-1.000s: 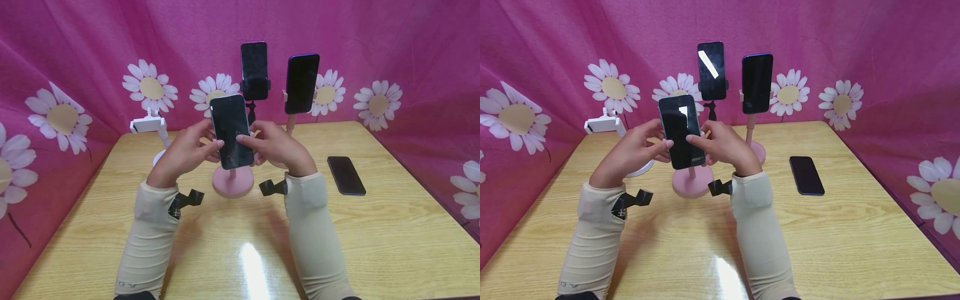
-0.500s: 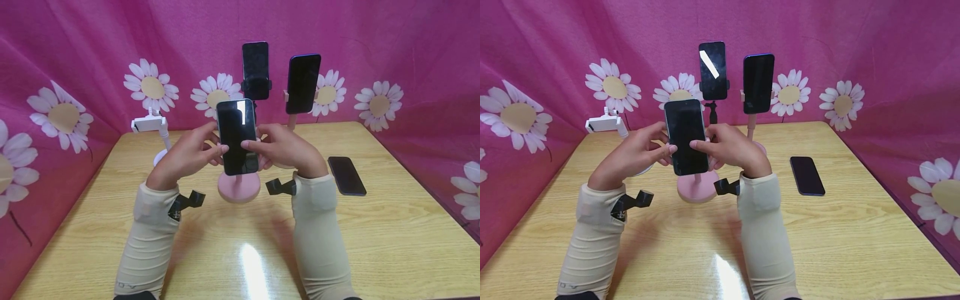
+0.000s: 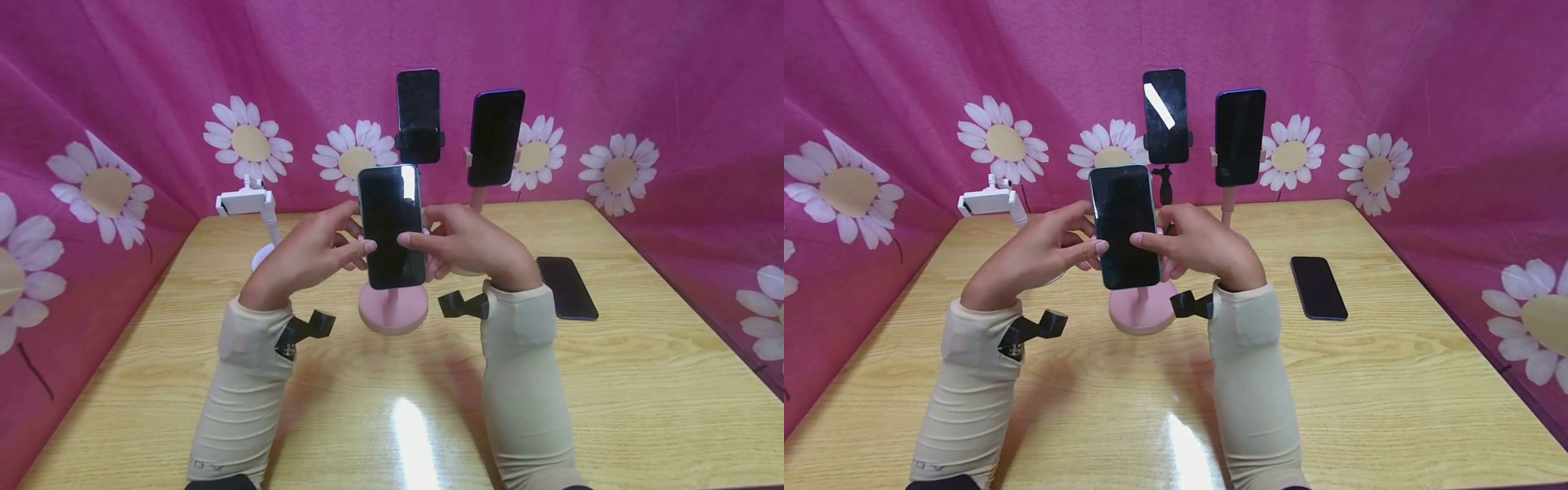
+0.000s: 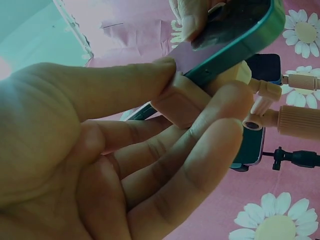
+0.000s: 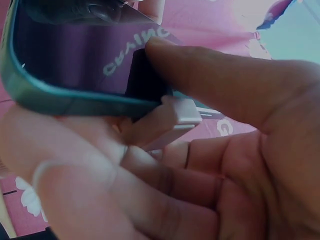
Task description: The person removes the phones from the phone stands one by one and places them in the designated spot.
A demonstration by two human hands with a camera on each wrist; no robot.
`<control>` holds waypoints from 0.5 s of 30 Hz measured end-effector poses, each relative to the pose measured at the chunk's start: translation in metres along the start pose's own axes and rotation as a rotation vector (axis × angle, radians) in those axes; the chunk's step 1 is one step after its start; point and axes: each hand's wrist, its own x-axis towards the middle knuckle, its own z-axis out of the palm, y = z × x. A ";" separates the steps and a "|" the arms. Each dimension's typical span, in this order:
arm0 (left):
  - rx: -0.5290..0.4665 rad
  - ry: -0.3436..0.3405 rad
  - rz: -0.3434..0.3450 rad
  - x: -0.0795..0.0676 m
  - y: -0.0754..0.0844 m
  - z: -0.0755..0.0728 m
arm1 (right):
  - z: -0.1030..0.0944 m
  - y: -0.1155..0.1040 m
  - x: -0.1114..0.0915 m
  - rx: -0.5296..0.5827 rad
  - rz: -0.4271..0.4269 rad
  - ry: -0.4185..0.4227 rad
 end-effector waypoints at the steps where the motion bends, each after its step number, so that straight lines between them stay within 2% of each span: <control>1: 0.004 -0.001 0.005 0.000 0.000 0.000 | 0.000 0.001 0.000 0.002 -0.006 -0.005; 9: 0.031 0.005 0.043 0.002 -0.003 0.000 | -0.002 0.004 0.001 0.031 -0.021 -0.033; 15: 0.053 0.009 0.034 0.001 -0.002 0.000 | -0.004 0.007 0.001 0.055 -0.017 -0.054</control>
